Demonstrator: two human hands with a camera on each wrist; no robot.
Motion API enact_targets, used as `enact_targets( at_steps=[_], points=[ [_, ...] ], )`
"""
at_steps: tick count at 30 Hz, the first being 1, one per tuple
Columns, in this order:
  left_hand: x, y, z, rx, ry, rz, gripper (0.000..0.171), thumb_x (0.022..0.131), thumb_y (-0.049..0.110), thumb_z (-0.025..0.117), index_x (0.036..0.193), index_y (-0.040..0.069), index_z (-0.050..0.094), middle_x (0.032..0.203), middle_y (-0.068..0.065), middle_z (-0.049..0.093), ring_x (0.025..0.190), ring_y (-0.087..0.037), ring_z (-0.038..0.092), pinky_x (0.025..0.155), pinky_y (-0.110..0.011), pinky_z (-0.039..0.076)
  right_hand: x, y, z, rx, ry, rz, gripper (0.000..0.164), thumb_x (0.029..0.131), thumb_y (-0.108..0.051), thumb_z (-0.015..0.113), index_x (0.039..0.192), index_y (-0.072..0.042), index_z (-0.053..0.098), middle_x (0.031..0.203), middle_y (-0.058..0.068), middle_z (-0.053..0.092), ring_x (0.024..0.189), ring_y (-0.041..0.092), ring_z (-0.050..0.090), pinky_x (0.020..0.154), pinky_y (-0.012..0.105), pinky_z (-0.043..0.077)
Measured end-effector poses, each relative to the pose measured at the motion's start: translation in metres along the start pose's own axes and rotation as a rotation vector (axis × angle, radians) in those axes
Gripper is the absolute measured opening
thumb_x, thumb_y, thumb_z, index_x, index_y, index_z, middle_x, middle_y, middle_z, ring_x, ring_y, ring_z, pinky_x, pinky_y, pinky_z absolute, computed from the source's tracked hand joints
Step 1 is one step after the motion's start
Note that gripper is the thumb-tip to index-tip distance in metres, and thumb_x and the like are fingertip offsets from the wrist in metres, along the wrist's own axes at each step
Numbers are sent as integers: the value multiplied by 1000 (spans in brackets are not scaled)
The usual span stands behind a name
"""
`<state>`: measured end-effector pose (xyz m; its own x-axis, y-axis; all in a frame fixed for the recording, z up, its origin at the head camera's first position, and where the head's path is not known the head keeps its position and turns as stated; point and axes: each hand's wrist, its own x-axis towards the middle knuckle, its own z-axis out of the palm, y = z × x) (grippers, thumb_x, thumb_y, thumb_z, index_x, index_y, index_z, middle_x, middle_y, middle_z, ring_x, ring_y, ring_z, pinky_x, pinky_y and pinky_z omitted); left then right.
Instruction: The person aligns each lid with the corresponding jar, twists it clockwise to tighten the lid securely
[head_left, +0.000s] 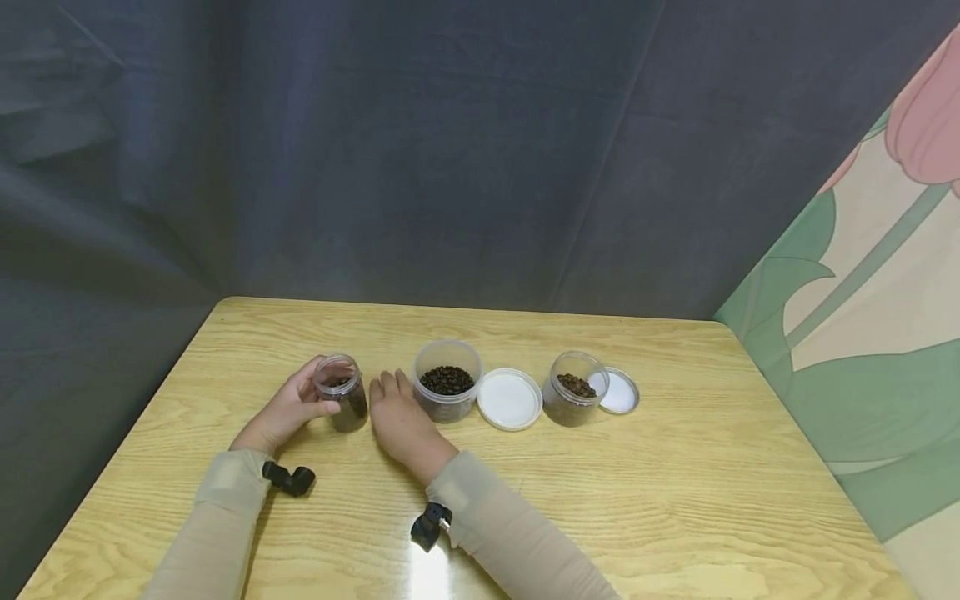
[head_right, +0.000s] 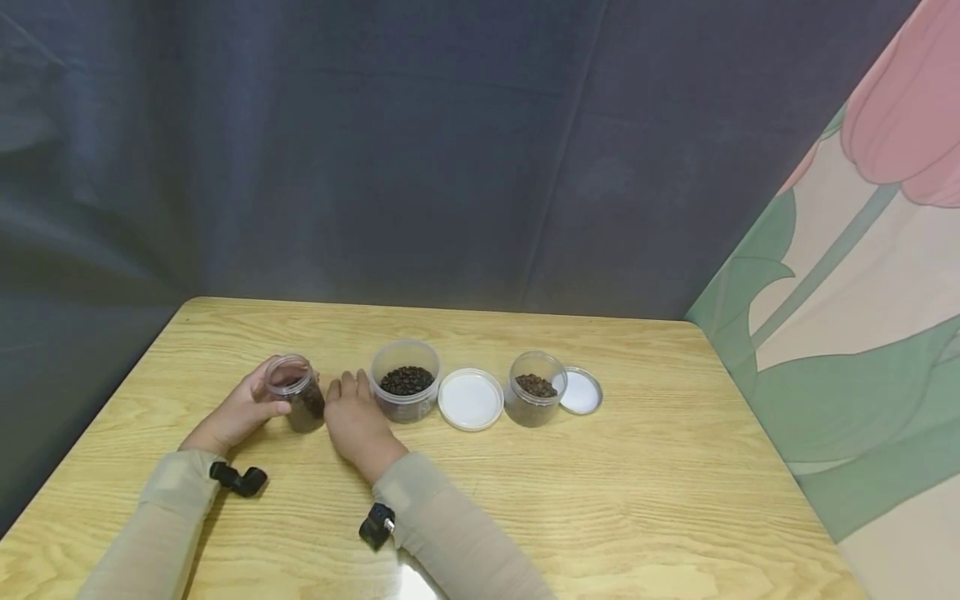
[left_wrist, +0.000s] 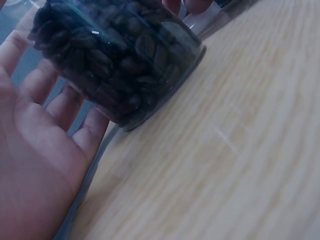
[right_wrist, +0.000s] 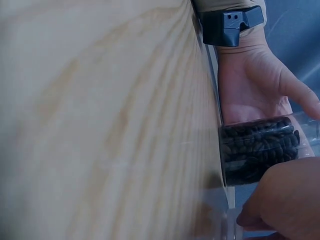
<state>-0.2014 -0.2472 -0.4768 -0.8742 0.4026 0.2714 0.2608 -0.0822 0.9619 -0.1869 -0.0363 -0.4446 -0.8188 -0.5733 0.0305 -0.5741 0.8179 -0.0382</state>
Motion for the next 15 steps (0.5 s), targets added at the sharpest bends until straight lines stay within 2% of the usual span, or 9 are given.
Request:
enact_targets(
  at_steps=[6,11,15],
  points=[
    [-1,-1,0,-16,-23,16,53,96,-5,65,141,22,54,134,11,61,126,-3,54,101,-14,47,-5,1,1,-56,54,-37,42,103,-3,51,144,2,52,143,18,53,135,36,47,115,41,45],
    [-2,-1,-2,-38,-53,19,52,97,1,67,142,23,53,134,10,61,125,-4,55,101,-15,47,-8,2,0,-101,122,-95,36,101,-7,55,137,-1,60,131,12,61,122,27,56,105,35,53],
    [-4,2,-3,-33,-81,6,52,96,4,69,142,23,53,134,10,61,126,-4,54,103,-15,47,-12,4,-2,-138,156,-135,33,100,-11,59,132,-3,64,124,8,64,115,23,59,102,30,53]
  ],
)
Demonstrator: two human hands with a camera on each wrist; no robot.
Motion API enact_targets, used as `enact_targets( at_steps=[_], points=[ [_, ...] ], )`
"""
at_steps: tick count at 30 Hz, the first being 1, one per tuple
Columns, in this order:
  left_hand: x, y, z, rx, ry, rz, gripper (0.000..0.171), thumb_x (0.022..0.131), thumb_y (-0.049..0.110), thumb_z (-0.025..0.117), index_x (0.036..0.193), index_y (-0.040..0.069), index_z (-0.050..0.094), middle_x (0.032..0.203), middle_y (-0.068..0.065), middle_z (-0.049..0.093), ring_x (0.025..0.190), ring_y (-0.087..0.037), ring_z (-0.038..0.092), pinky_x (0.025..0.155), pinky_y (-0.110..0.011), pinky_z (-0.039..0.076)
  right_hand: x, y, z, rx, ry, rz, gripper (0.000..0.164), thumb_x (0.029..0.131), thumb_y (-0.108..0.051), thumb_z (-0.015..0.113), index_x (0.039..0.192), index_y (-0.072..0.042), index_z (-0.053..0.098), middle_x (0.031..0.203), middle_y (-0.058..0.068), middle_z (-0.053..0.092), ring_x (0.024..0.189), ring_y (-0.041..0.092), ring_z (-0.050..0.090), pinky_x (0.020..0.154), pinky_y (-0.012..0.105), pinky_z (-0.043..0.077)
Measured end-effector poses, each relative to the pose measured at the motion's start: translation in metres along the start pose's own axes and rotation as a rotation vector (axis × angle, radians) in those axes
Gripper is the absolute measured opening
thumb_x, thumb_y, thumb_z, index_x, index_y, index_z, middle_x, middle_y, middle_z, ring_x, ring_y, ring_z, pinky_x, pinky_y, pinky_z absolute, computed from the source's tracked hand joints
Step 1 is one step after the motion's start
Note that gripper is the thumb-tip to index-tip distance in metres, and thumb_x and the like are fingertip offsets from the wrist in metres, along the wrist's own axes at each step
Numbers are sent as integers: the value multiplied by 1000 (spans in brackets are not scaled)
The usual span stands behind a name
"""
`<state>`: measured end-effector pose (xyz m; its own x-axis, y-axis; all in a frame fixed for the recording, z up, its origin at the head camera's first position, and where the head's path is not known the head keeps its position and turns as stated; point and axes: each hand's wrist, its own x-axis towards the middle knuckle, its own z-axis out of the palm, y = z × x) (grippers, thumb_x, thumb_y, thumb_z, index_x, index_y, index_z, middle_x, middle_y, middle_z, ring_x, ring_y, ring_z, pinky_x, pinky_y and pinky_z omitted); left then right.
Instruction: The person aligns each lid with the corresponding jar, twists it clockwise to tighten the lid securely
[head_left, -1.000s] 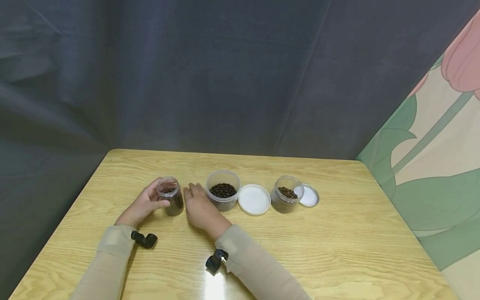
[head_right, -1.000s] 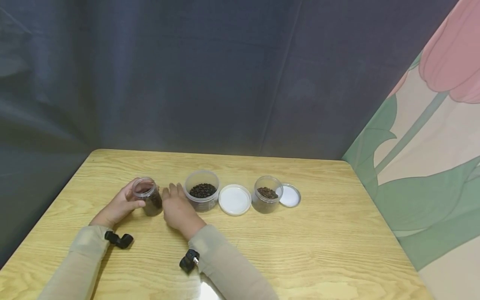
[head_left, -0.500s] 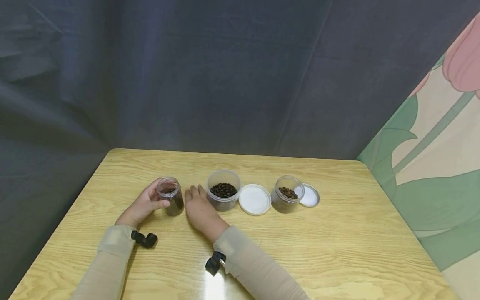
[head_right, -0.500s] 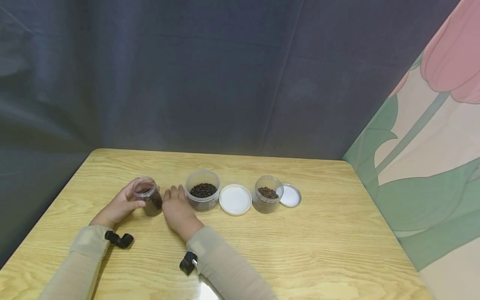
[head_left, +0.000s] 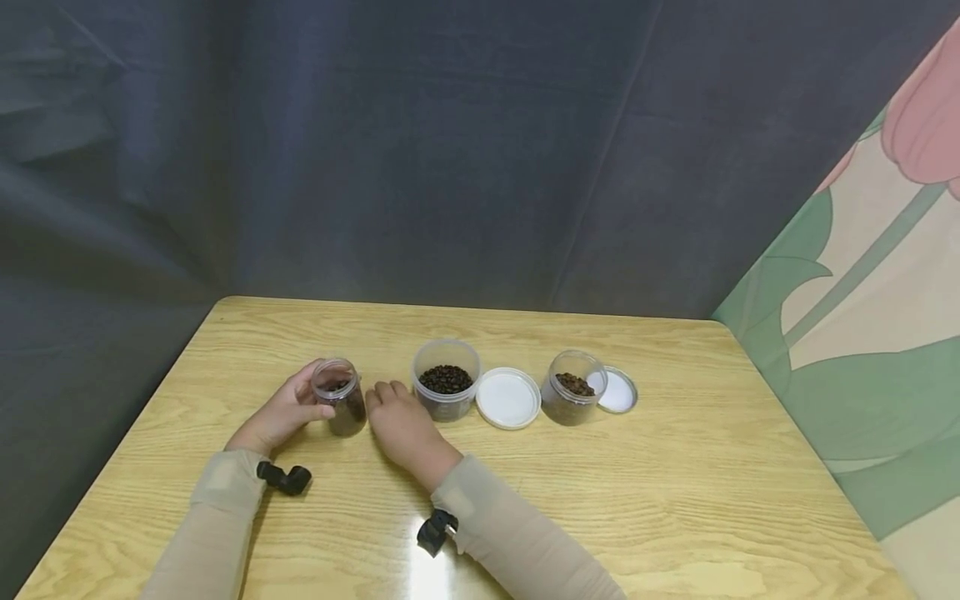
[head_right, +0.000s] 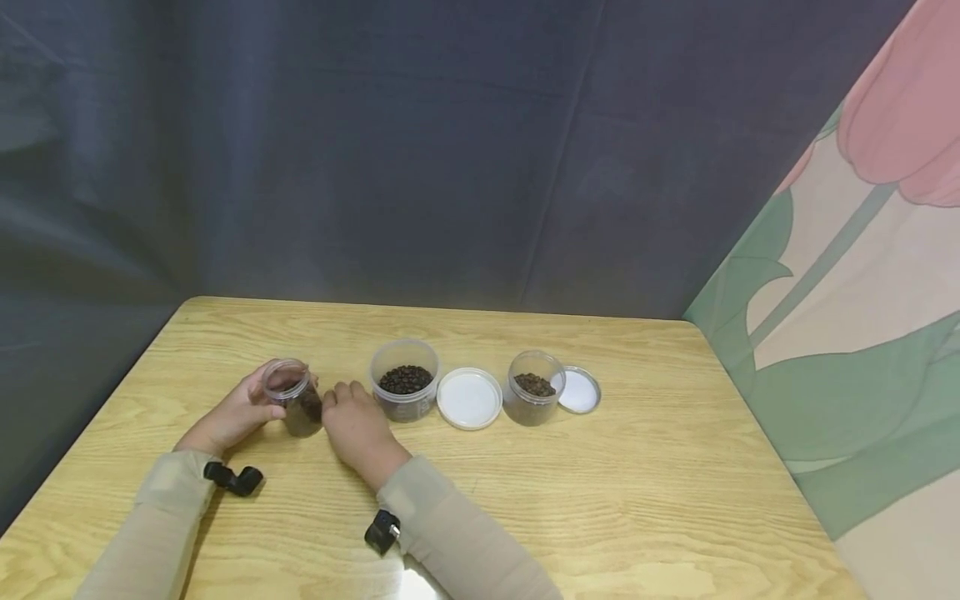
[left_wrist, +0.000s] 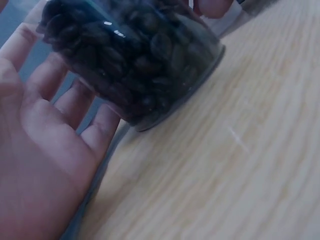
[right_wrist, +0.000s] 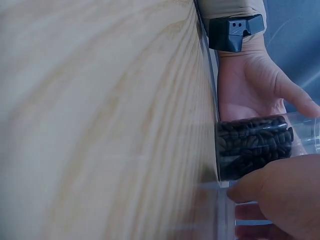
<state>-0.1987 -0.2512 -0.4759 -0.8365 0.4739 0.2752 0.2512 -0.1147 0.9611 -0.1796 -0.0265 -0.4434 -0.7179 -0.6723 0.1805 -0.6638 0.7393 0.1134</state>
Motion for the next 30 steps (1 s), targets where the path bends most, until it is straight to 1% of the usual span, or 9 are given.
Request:
enact_targets(
  at_steps=[4,7,11,15,17,20,25,27,30],
  points=[
    [-2,3,0,10,-21,-14,52,96,7,71,142,21,53,134,8,60,126,-5,53,104,-16,46,-2,1,0,-33,8,-29,33,97,-12,63,129,-5,66,120,6,65,111,20,60,102,27,52],
    [-1,3,0,5,-42,-7,52,96,10,72,142,18,50,134,6,60,127,-7,53,105,-17,46,-4,2,0,-40,7,-36,32,97,-12,64,128,-6,67,117,5,65,107,19,60,101,27,52],
    [0,1,-1,-16,-64,8,52,95,12,73,140,15,48,134,3,60,127,-8,53,106,-18,46,-7,2,-1,-48,28,-45,30,97,-13,64,127,-7,68,112,4,65,101,18,59,97,27,53],
    [1,0,-1,-39,-76,18,50,95,8,73,138,13,50,134,2,61,128,-9,53,106,-19,46,-11,3,-3,-42,46,-53,29,99,-14,62,127,-7,68,110,4,66,98,18,58,91,25,54],
    [1,0,-1,-42,-77,21,49,94,6,73,138,12,50,134,2,61,128,-10,54,107,-19,47,-13,3,-3,-38,47,-53,29,101,-16,61,128,-7,67,111,5,66,99,19,59,89,24,55],
    [1,1,0,-30,-70,14,48,95,5,72,138,12,50,134,2,61,128,-10,53,107,-19,46,-17,3,-5,-26,43,-45,33,102,-22,61,131,-6,66,115,6,66,101,19,59,90,24,55],
    [0,4,3,14,-31,-24,46,94,3,71,136,13,53,134,5,59,129,-8,52,107,-17,44,-26,4,-7,-11,63,-39,37,101,-30,65,129,-7,67,115,6,65,101,18,59,86,21,57],
    [0,5,3,27,-20,-33,46,94,2,71,135,12,54,132,5,59,127,-8,52,106,-17,45,-29,5,-7,9,76,-37,35,100,-31,66,126,-8,68,114,5,64,101,19,59,91,23,57],
    [0,6,4,44,-17,-28,45,93,2,72,134,9,55,130,5,61,123,-9,54,105,-17,45,-33,6,-10,56,76,-19,33,101,-31,65,126,-9,68,116,5,63,105,20,58,100,27,55]
  ],
)
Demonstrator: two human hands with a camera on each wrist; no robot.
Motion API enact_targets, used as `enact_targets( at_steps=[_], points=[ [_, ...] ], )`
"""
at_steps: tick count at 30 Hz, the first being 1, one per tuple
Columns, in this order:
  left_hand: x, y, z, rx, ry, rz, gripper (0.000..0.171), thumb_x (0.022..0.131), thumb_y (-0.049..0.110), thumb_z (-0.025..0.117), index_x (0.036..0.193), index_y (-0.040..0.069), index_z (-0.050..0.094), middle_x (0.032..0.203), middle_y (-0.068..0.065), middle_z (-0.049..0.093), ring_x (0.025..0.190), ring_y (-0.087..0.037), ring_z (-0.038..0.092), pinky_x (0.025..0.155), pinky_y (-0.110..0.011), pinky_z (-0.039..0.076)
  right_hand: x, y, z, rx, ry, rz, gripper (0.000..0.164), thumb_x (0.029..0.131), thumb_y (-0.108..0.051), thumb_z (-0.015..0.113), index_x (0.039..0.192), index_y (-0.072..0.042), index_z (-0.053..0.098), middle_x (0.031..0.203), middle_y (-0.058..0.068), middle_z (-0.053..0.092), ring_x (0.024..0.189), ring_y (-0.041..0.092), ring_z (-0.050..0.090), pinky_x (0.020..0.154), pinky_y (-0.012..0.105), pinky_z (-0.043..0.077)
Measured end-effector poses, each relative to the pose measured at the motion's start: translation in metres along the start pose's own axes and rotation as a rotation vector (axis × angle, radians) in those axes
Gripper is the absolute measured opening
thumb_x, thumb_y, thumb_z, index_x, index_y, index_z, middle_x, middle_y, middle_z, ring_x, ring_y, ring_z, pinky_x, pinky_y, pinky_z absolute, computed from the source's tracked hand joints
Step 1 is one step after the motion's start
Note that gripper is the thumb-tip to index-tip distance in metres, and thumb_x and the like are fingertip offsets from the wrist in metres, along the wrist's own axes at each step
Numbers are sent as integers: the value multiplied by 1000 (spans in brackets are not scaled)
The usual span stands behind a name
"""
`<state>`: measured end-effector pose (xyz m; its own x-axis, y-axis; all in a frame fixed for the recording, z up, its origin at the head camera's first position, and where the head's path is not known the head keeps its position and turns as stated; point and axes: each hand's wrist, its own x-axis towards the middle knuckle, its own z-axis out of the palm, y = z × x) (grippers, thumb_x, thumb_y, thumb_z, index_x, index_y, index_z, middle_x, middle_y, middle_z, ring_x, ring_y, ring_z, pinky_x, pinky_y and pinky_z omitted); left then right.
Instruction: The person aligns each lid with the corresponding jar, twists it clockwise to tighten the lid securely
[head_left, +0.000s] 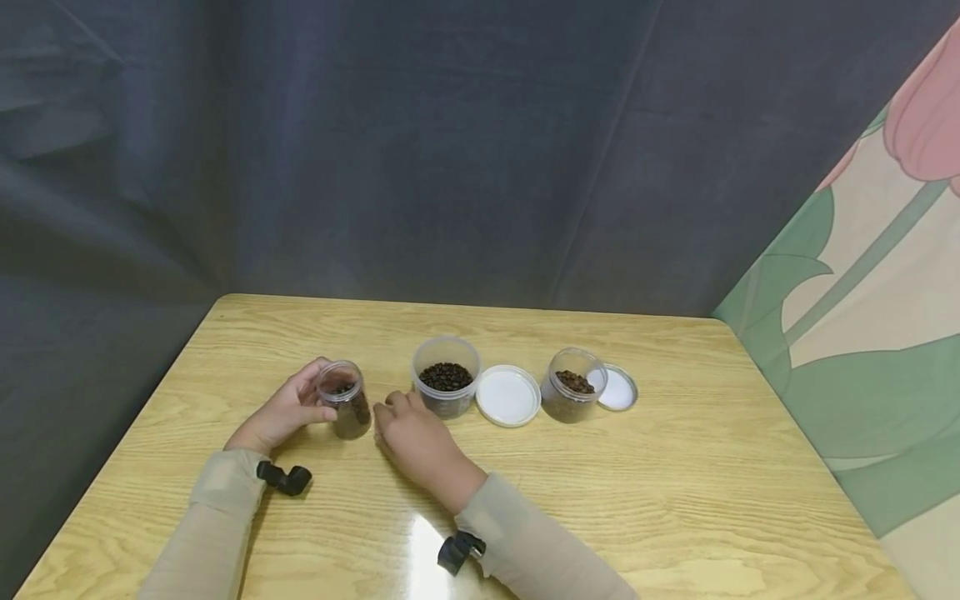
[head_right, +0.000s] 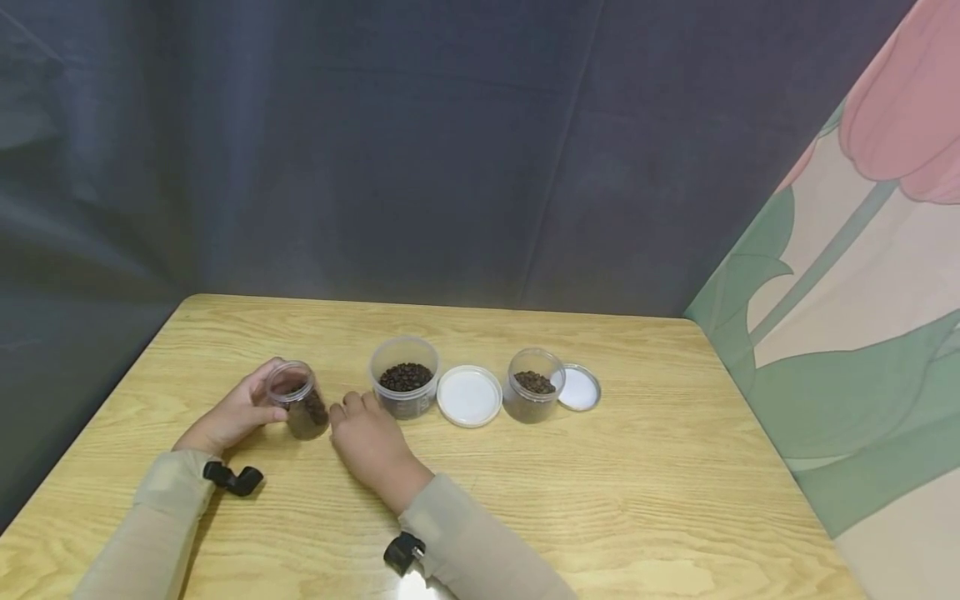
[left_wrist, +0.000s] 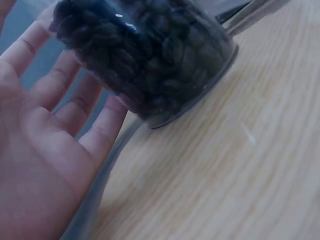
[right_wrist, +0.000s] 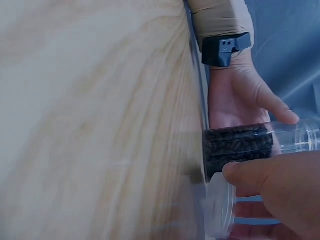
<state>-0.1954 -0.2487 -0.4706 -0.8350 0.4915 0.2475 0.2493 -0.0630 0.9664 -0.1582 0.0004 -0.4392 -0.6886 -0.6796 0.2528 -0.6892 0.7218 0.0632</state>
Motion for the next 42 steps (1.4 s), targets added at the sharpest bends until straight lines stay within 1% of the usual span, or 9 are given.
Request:
enact_targets(
  at_steps=[2,7,9,14,18,22,29,36,42],
  points=[
    [1,-1,0,5,-3,3,46,92,1,73,134,8,55,129,5,61,122,-9,54,105,-17,45,-3,1,-3,43,-12,21,35,101,-30,64,128,-8,67,120,6,62,111,22,57,106,29,52],
    [3,-1,3,16,-14,2,48,91,0,74,135,5,55,130,5,62,122,-9,54,105,-17,45,-11,4,-13,112,-11,52,38,101,-29,64,132,-7,65,126,9,62,120,26,55,103,30,54],
    [5,-1,5,17,-14,-3,48,91,2,75,135,6,55,130,5,62,121,-9,55,103,-17,47,-14,6,-16,134,28,54,37,100,-28,66,131,-6,67,124,9,63,118,26,56,100,30,56],
    [8,0,10,6,-22,-7,50,91,8,77,137,10,55,130,5,61,121,-9,55,101,-18,48,-23,9,-20,187,148,59,35,95,-29,72,123,-8,70,120,8,64,113,25,58,83,27,61],
    [10,-1,14,-22,-29,-8,50,91,9,77,136,12,55,130,4,61,122,-10,55,103,-19,49,-29,13,-23,240,188,77,39,92,-32,76,122,-8,70,121,8,63,112,23,57,76,25,61],
    [12,-4,17,-49,-44,0,49,91,6,76,135,11,55,130,1,61,121,-12,55,103,-21,49,-33,17,-24,303,241,92,40,89,-30,79,120,-7,70,120,8,62,109,22,58,78,28,61],
    [17,-5,27,-100,-57,27,50,88,12,81,131,6,57,129,-1,63,121,-13,57,105,-24,50,-38,28,-26,424,380,96,37,84,-21,82,115,-5,68,115,8,61,105,23,59,87,33,59],
    [19,-6,39,-116,-48,30,50,84,17,84,126,5,58,127,1,65,120,-12,60,104,-24,52,-45,39,-30,572,469,113,36,84,-16,79,115,-5,63,113,6,62,97,20,55,79,28,55],
    [23,-7,52,-124,-73,54,55,82,25,85,123,0,57,128,-3,65,119,-14,60,105,-26,52,-50,48,-31,716,542,128,39,85,-7,77,120,-2,61,111,8,61,99,25,57,77,32,62]
  ],
)
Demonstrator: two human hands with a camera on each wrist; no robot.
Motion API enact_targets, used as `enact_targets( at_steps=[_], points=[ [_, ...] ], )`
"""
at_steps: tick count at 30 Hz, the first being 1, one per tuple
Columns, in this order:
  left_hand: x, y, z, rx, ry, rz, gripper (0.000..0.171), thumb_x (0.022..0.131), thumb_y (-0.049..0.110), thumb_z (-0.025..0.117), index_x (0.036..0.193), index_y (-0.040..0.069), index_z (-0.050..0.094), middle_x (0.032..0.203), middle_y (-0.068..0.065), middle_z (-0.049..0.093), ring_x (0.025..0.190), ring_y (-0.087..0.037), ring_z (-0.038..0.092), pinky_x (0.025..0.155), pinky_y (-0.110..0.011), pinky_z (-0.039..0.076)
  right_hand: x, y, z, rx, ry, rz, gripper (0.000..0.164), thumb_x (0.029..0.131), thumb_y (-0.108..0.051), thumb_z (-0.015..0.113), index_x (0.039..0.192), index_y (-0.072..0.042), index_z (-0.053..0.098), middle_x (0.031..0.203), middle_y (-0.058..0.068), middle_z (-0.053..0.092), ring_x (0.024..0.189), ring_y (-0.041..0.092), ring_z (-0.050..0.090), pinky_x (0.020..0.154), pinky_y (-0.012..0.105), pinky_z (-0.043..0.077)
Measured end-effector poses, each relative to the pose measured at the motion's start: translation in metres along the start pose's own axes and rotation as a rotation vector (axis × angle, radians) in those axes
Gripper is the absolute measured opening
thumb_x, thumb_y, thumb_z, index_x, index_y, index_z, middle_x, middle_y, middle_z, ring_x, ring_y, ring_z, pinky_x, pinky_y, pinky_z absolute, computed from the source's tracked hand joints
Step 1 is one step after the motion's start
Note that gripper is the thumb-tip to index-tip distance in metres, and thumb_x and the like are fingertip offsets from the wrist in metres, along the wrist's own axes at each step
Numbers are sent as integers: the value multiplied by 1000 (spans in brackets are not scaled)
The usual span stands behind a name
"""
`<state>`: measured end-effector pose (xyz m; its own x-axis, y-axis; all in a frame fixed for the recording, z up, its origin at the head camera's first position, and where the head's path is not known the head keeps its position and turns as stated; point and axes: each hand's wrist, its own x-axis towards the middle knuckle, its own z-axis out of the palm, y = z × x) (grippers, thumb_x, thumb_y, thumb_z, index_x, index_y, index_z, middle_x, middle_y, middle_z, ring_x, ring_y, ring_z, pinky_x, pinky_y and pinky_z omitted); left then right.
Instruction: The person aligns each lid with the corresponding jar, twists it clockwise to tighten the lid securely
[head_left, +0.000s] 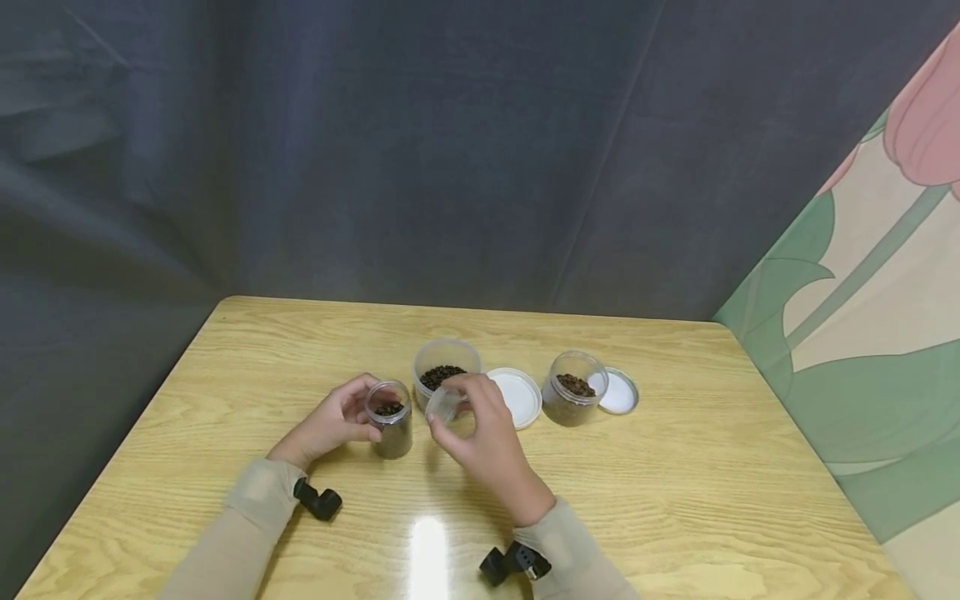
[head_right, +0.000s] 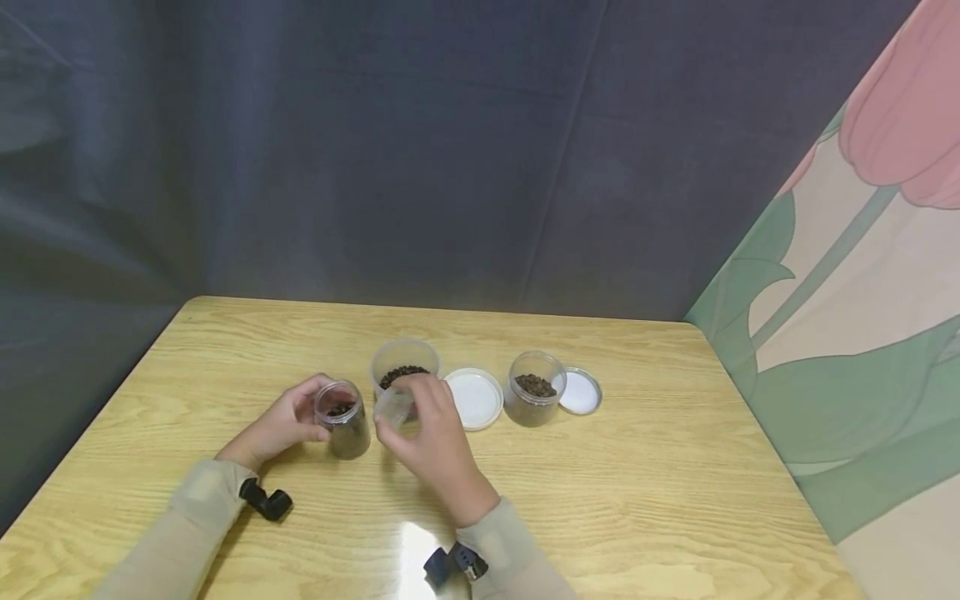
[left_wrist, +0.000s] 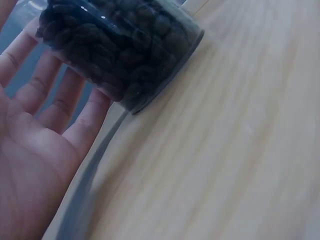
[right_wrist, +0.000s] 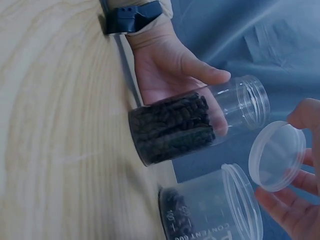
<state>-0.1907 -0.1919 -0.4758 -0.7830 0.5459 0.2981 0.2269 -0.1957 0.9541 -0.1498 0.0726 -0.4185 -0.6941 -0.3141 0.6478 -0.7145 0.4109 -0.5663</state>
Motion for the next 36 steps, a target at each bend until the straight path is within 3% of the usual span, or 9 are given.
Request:
enact_targets(
  at_steps=[7,19,24,29,36],
  points=[
    [4,-2,11,0,-21,6,58,83,26,85,121,-5,54,128,-15,63,118,-15,61,103,-29,54,1,4,-9,83,59,23,41,84,-5,78,121,0,63,117,15,58,99,27,61,81,35,64],
    [10,-3,29,19,-26,-17,72,80,29,86,126,-13,50,127,2,65,120,-12,60,108,-26,49,-1,9,-19,150,134,47,36,83,-2,77,114,1,60,117,16,56,105,30,59,91,34,62],
    [11,-2,37,32,-21,-44,76,79,34,86,129,-12,51,128,1,64,122,-11,59,108,-25,48,-1,9,-21,179,134,43,33,83,-2,76,108,2,56,115,18,56,110,34,58,94,36,61],
    [11,-2,43,32,-26,-52,74,82,31,85,134,-10,51,131,-1,63,124,-12,58,109,-26,48,-1,11,-22,200,134,-37,31,80,3,76,103,0,54,113,17,56,106,38,58,96,36,60],
    [13,-7,48,37,-42,-23,75,86,31,80,141,-10,48,137,-10,61,125,-12,58,108,-28,50,-1,15,-25,107,162,-160,26,78,-3,77,92,-5,55,103,13,61,98,29,60,87,28,56]
  ],
)
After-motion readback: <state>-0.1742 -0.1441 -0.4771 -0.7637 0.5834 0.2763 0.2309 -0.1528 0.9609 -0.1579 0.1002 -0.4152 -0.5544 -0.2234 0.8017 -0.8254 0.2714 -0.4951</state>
